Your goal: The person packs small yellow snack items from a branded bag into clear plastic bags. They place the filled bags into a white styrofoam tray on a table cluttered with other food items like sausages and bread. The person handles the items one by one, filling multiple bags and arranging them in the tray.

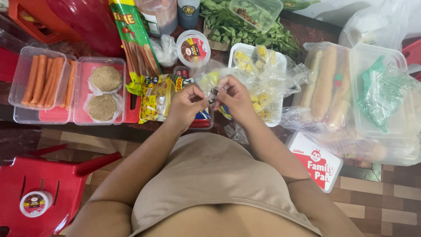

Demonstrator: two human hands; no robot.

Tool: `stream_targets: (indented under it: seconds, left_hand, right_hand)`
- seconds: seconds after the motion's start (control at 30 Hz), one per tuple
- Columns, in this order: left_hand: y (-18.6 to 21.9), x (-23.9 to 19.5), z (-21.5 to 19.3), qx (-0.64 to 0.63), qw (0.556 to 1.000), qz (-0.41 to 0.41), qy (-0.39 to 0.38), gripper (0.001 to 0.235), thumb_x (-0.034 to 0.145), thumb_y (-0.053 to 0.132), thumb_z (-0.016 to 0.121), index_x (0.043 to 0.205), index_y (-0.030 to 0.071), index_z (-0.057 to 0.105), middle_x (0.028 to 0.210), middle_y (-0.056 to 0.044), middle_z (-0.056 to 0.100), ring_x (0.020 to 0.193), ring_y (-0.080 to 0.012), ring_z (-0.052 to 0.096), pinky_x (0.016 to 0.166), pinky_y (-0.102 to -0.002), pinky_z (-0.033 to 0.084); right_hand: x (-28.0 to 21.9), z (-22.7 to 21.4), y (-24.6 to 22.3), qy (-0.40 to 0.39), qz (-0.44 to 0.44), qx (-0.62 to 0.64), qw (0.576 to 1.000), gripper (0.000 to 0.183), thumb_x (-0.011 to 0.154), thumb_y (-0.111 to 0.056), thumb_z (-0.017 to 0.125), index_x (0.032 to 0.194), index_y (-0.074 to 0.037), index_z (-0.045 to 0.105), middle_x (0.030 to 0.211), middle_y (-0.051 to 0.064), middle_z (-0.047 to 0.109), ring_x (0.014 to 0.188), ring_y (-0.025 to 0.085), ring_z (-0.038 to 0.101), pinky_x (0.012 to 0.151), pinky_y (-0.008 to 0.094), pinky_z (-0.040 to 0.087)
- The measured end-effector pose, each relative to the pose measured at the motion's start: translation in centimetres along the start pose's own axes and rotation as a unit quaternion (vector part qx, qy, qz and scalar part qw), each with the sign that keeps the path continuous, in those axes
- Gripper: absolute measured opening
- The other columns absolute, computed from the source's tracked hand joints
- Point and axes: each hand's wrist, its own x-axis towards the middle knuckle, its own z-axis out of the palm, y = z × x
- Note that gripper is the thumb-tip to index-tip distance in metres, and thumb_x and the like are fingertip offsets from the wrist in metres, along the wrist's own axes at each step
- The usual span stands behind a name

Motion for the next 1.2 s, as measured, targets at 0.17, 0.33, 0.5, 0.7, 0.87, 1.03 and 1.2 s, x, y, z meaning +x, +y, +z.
stream_targets:
  seconds: [0.17, 0.33, 0.5, 0.7, 0.87, 1.03, 1.2]
  left_hand:
    - [-0.2, 0.1, -0.2, -0.221, 0.970, -0.076, 0.060, 0.015, 0.095, -0.005, 0.062, 0.091, 0.009, 0.057, 0.096, -0.004, 0.065, 0.087, -0.0145, 0.064, 0.081, -0.035, 0.055]
    - [0.3, 0.3, -0.5, -0.266, 0.957, -0.030, 0.112, 0.020, 0.092, -0.005, 0.060, 0.094, 0.014, 0.054, 0.110, -0.006, 0.066, 0.100, -0.0195, 0.066, 0.095, -0.046, 0.055]
    - [1.4, 0.5, 0.1, -0.388, 0.921, -0.028, -0.026, 0.018, 0.097, 0.001, 0.057, 0.113, 0.008, 0.055, 0.114, -0.011, 0.062, 0.110, -0.0259, 0.061, 0.098, -0.045, 0.050]
    - [2.5, 0.3, -0.6, -0.299, 0.954, -0.015, -0.013, 0.056, 0.069, -0.009, 0.065, 0.113, 0.024, 0.055, 0.107, 0.000, 0.060, 0.109, -0.0171, 0.060, 0.098, -0.036, 0.052]
    - [3.7, 1.8, -1.6, 0.167, 0.969, 0.142, 0.111, 0.031, 0.085, -0.011, 0.064, 0.105, 0.012, 0.061, 0.115, -0.006, 0.052, 0.088, -0.0158, 0.054, 0.070, -0.033, 0.048]
    - [8.5, 0.3, -1.4, 0.651, 0.743, 0.132, 0.076, 0.032, 0.085, 0.004, 0.072, 0.108, 0.026, 0.072, 0.146, -0.005, 0.054, 0.105, -0.0257, 0.073, 0.078, -0.042, 0.058]
    - [13.5, 1.3, -2.9, 0.704, 0.703, -0.017, 0.102, 0.049, 0.078, 0.012, 0.074, 0.127, 0.015, 0.068, 0.154, -0.013, 0.042, 0.101, -0.0381, 0.068, 0.080, -0.051, 0.054]
  right_hand:
    - [0.7, -0.2, 0.3, 0.063, 0.033, 0.182, 0.981, 0.012, 0.098, -0.001, 0.055, 0.104, -0.002, 0.065, 0.095, 0.010, 0.068, 0.082, 0.019, 0.067, 0.071, 0.034, 0.055]
    - [0.9, -0.6, 0.7, 0.062, -0.059, 0.264, 0.961, 0.016, 0.096, 0.005, 0.049, 0.096, -0.005, 0.062, 0.108, 0.012, 0.068, 0.102, 0.024, 0.068, 0.095, 0.046, 0.059]
    - [1.9, -0.1, -0.4, 0.014, 0.043, 0.360, 0.932, 0.021, 0.100, 0.003, 0.050, 0.114, -0.010, 0.060, 0.109, 0.012, 0.068, 0.104, 0.027, 0.068, 0.096, 0.043, 0.057]
    - [2.7, -0.2, -2.6, -0.035, 0.105, 0.404, 0.908, 0.047, 0.077, 0.008, 0.057, 0.122, -0.005, 0.060, 0.111, 0.014, 0.065, 0.105, 0.029, 0.067, 0.092, 0.042, 0.057]
    - [1.9, 2.9, -1.8, 0.017, -0.153, -0.282, 0.947, 0.030, 0.084, 0.017, 0.068, 0.097, -0.009, 0.065, 0.118, 0.016, 0.054, 0.114, 0.038, 0.059, 0.089, 0.053, 0.053]
    - [2.7, 5.5, -3.1, 0.071, -0.114, -0.611, 0.780, 0.040, 0.084, 0.008, 0.067, 0.118, -0.013, 0.072, 0.116, 0.015, 0.055, 0.100, 0.034, 0.064, 0.082, 0.043, 0.052]
    - [3.7, 4.4, -0.7, -0.022, -0.190, -0.448, 0.873, 0.039, 0.084, -0.005, 0.073, 0.123, -0.006, 0.068, 0.119, 0.018, 0.058, 0.097, 0.037, 0.064, 0.084, 0.044, 0.053]
